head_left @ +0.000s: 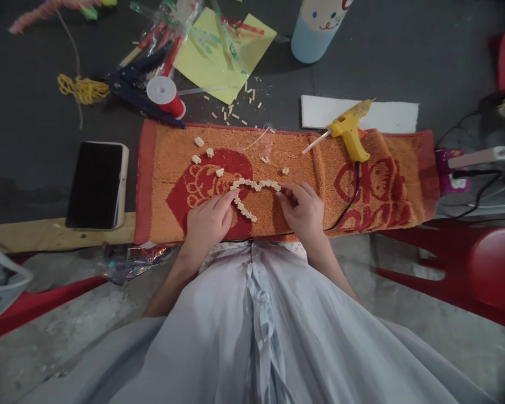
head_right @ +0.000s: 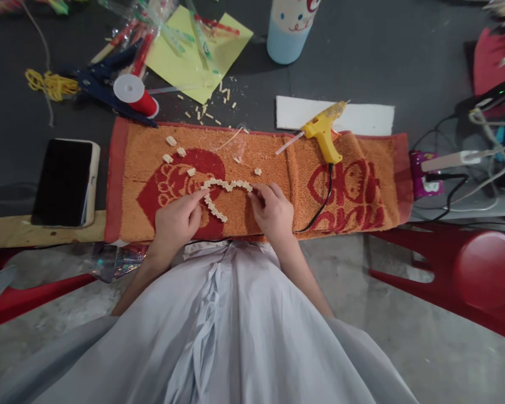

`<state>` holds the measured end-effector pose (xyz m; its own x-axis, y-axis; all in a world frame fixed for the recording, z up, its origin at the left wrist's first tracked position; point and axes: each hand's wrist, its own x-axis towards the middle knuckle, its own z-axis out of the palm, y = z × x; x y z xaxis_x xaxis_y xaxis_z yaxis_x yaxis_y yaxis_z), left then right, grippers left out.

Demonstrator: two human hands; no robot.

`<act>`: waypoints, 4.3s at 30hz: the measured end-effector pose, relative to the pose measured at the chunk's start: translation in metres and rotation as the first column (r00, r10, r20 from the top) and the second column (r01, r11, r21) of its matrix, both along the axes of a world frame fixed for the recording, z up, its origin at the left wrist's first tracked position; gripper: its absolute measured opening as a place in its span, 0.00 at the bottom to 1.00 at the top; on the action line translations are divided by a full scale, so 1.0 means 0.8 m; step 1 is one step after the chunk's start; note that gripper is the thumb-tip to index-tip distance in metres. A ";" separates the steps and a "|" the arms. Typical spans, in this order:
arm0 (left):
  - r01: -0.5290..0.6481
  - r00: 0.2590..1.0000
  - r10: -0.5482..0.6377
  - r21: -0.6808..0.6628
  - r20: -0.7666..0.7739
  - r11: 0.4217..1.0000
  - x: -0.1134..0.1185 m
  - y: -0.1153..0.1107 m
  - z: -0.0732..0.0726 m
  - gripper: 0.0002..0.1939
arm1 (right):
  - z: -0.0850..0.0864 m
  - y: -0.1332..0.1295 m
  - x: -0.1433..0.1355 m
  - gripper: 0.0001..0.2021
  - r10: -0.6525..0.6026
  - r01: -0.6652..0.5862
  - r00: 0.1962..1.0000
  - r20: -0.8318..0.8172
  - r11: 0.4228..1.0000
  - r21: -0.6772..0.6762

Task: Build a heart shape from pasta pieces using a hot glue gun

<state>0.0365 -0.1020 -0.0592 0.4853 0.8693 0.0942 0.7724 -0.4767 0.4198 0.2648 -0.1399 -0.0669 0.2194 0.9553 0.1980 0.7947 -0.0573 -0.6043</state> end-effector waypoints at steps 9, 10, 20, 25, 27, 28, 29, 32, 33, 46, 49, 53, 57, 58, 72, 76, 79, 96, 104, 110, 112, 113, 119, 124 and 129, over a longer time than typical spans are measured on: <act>0.004 1.000 -0.004 -0.002 -0.011 1.000 0.000 0.000 0.002 0.21 | 0.001 0.002 -0.002 0.08 -0.005 0.005 1.000 0.017 1.000 -0.013; 0.006 1.000 -0.006 0.003 -0.013 1.000 0.000 0.000 0.002 0.21 | 0.001 0.002 -0.002 0.08 -0.005 0.005 1.000 0.017 1.000 -0.015; 0.000 1.000 0.000 -0.032 -0.004 0.999 -0.001 -0.001 -0.001 0.21 | 0.005 0.002 -0.004 0.08 -0.020 0.021 0.999 0.024 0.999 -0.042; -0.013 1.000 0.012 -0.055 -0.012 0.998 -0.001 0.000 0.001 0.22 | 0.005 0.002 -0.004 0.07 -0.021 0.022 0.999 0.025 0.999 -0.044; -0.015 1.000 0.015 -0.050 -0.006 0.999 -0.001 0.000 0.001 0.21 | 0.005 0.002 -0.004 0.07 -0.021 0.023 0.999 0.026 0.998 -0.050; -0.016 1.000 0.016 -0.050 -0.002 0.999 0.000 0.000 0.001 0.21 | 0.005 0.002 -0.004 0.07 -0.022 0.023 0.999 0.027 0.998 -0.052; -0.019 1.000 0.020 -0.052 0.002 0.998 0.000 -0.001 0.001 0.21 | 0.005 0.002 -0.004 0.08 -0.022 0.024 0.999 0.028 0.998 -0.055; -0.027 1.000 0.027 -0.060 0.006 0.998 0.000 -0.001 0.001 0.21 | 0.004 0.003 -0.004 0.08 -0.025 0.026 0.999 0.033 0.998 -0.052; -0.026 1.000 0.026 -0.061 0.004 0.998 0.000 -0.001 0.001 0.21 | 0.004 0.003 -0.004 0.08 -0.025 0.027 0.999 0.034 0.998 -0.051; -0.159 0.980 0.167 -0.077 0.105 0.984 0.003 -0.002 0.004 0.18 | 0.003 0.002 -0.004 0.07 -0.030 0.031 0.999 0.013 0.999 -0.040; -0.251 0.957 0.269 -0.151 0.109 0.956 0.008 0.001 0.010 0.17 | 0.002 0.001 -0.005 0.08 -0.028 0.028 1.000 0.007 0.999 -0.032; -0.271 0.957 0.288 -0.225 0.047 0.936 0.018 0.011 0.021 0.18 | 0.001 0.001 -0.004 0.08 -0.022 0.022 1.000 0.004 0.999 -0.029; -0.290 0.947 0.314 -0.249 0.062 0.924 0.025 0.020 0.025 0.16 | 0.000 0.001 -0.003 0.09 -0.014 0.014 1.000 0.005 0.999 -0.033; -0.293 0.943 0.322 -0.255 0.081 0.922 0.026 0.021 0.026 0.16 | 0.000 0.000 -0.002 0.10 -0.013 0.013 1.000 0.007 0.999 -0.032; -0.258 0.869 0.378 -0.360 0.318 0.897 0.021 0.006 0.020 0.12 | -0.008 -0.007 0.001 0.10 0.009 -0.009 1.000 -0.010 1.000 0.022; -0.229 0.805 0.413 -0.420 0.426 0.878 0.020 0.002 0.015 0.12 | -0.010 -0.007 0.001 0.09 0.006 -0.005 1.000 -0.022 0.999 0.037; -0.230 0.773 0.427 -0.420 0.469 0.878 0.023 -0.002 0.016 0.12 | -0.010 -0.007 0.002 0.08 0.008 -0.006 1.000 -0.025 0.998 0.060; -0.200 0.682 0.435 -0.422 0.588 0.884 0.019 -0.001 0.016 0.11 | -0.008 0.007 0.003 0.09 0.074 -0.066 0.996 -0.044 0.985 0.159; -0.211 0.653 0.458 -0.436 0.604 0.875 0.015 0.002 0.013 0.10 | -0.009 0.013 0.002 0.08 0.101 -0.095 0.995 -0.028 0.982 0.165; -0.219 0.676 0.451 -0.426 0.582 0.878 0.013 0.001 0.012 0.10 | -0.012 0.015 0.002 0.09 0.101 -0.099 0.995 -0.005 0.987 0.128; -0.232 0.712 0.433 -0.396 0.554 0.889 0.012 0.001 0.011 0.10 | -0.012 0.016 0.001 0.09 0.102 -0.103 0.995 0.013 0.989 0.108; -0.242 0.739 0.419 -0.373 0.528 0.896 0.010 0.002 0.010 0.09 | -0.011 0.016 0.001 0.10 0.103 -0.105 0.994 0.024 0.990 0.098; -0.293 0.908 0.336 -0.197 0.249 0.936 0.007 0.008 0.023 0.08 | -0.008 0.017 0.000 0.10 0.114 -0.117 0.991 0.070 0.992 0.036; -0.127 0.988 0.126 0.005 0.084 0.992 0.025 0.034 0.047 0.08 | -0.004 0.018 0.000 0.09 0.121 -0.121 0.989 0.089 0.993 -0.013; 0.230 0.971 -0.230 -0.015 -0.069 0.973 0.059 0.067 0.055 0.11 | 0.000 0.020 -0.002 0.09 0.116 -0.111 0.988 0.106 0.992 -0.052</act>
<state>0.0834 -0.0483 -0.0148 0.6774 0.7341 0.0478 0.6697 -0.6422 0.3729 0.2633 -0.1240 -0.0668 0.0883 0.9814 0.1702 0.8587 0.0116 -0.5124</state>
